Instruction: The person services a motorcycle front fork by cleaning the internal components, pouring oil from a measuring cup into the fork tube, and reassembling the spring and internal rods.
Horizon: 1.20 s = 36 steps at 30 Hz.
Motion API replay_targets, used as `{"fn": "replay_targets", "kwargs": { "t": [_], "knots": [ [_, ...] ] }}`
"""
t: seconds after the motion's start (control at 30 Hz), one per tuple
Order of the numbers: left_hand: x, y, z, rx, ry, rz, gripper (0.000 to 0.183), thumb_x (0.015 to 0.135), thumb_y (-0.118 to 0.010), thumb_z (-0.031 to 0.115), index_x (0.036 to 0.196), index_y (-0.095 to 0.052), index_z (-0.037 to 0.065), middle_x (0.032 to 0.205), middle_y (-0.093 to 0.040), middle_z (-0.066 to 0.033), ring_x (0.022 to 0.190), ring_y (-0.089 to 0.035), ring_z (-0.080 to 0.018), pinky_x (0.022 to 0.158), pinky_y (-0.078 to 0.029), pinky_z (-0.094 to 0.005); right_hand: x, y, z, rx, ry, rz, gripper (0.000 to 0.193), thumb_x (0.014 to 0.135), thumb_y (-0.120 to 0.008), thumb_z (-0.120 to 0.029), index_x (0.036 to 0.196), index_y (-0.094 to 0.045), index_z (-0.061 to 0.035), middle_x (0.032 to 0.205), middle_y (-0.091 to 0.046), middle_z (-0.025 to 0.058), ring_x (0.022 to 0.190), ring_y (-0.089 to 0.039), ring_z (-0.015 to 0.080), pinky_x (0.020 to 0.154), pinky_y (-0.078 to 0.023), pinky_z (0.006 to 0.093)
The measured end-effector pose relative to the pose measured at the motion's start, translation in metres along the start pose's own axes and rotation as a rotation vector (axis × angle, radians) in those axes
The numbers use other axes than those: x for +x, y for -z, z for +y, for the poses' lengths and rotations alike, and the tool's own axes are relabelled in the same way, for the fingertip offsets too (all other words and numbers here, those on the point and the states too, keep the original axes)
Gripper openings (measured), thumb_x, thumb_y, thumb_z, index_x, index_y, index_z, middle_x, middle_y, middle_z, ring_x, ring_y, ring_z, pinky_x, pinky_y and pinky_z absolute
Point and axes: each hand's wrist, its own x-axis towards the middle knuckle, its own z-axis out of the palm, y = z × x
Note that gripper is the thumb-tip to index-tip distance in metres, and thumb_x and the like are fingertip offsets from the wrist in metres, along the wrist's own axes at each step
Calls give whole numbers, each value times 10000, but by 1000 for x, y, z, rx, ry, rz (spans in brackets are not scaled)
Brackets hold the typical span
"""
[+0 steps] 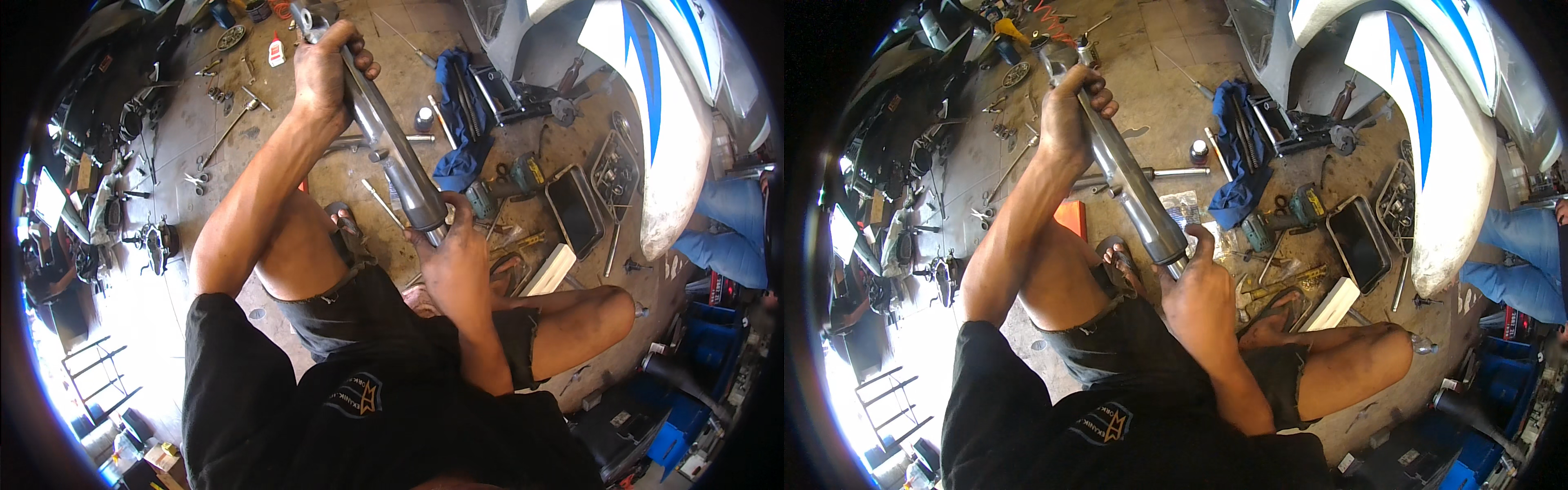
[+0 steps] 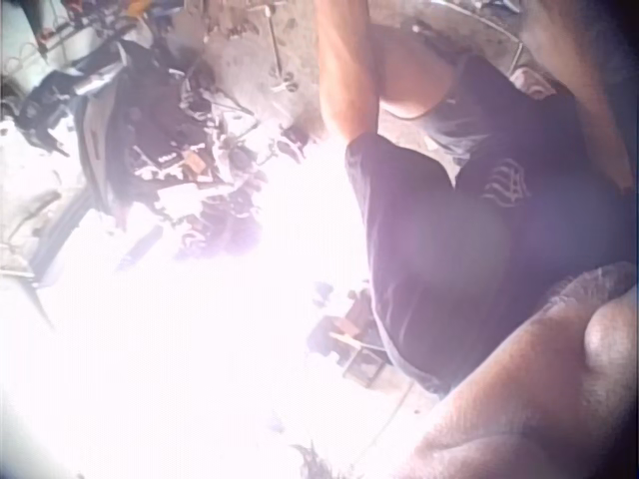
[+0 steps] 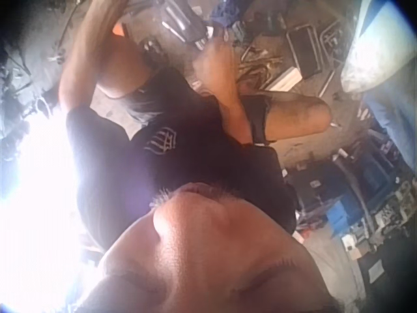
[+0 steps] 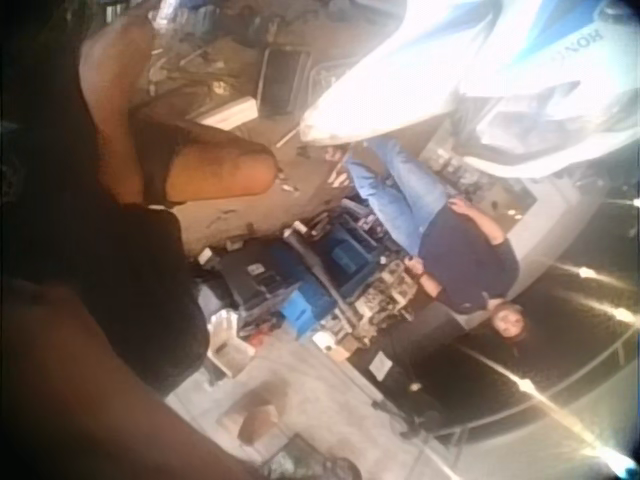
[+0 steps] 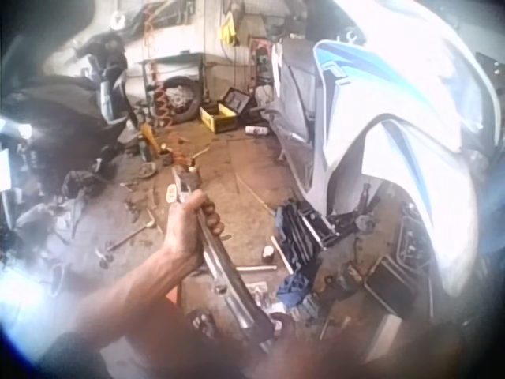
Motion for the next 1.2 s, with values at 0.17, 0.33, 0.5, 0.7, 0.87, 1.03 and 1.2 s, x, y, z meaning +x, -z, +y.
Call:
{"fn": "replay_targets", "kwargs": {
  "t": [0.17,0.33,0.5,0.7,0.87,1.03,1.2],
  "knots": [
    [5,4,2,-69,170,-252,126,855,-557,66,805,-442,80,694,-413,-6,509,-367,-79,465,-346,-244,-7,-19,19,1181,-270,-756,470,902,-658,-79,1307,-446,32,812,-605,66,473,-529,141,446,-429,308],
    [31,22,37,-161,101,-394,109,858,-537,56,799,-447,67,679,-379,1,491,-338,-71,436,-327,-238,-51,-38,40,2211,-455,-1523,465,945,-552,-20,1364,-354,21,568,-430,-18,362,-368,27,331,-289,196],
    [36,26,36,-65,193,-71,128,833,-544,135,748,-454,102,631,-439,-17,491,-430,-131,450,-391,-281,-54,10,23,1619,-694,-1281,431,947,-560,-49,1328,-371,21,532,-397,-17,352,-373,74,337,-313,216],
    [17,16,24,78,57,99,117,863,-581,110,819,-484,62,688,-452,-29,532,-443,-120,483,-415,-280,-71,18,-12,-56,178,-40,615,858,-681,-106,1365,-359,26,884,-669,263,637,-654,428,593,-522,493],
    [-11,0,-2,-37,151,23,129,849,-580,94,821,-457,67,700,-430,-32,536,-413,-115,499,-387,-272,-51,21,-23,-22,-38,35,620,840,-723,-110,1362,-413,17,1093,-638,308,978,-650,465,833,-498,489],
    [-10,-2,8,-120,132,-186,134,825,-573,79,817,-440,81,701,-413,-9,523,-379,-88,487,-360,-258,-27,2,-1,563,-154,-344,625,891,-674,-99,1412,-355,33,727,-610,108,559,-591,214,516,-468,336],
    [10,5,14,-176,189,-368,116,848,-531,53,800,-428,76,692,-395,4,502,-357,-67,467,-344,-239,-41,-5,20,1878,-610,-1106,612,933,-602,-42,1446,-282,50,573,-467,-28,393,-417,36,376,-335,212]
  ]
}}
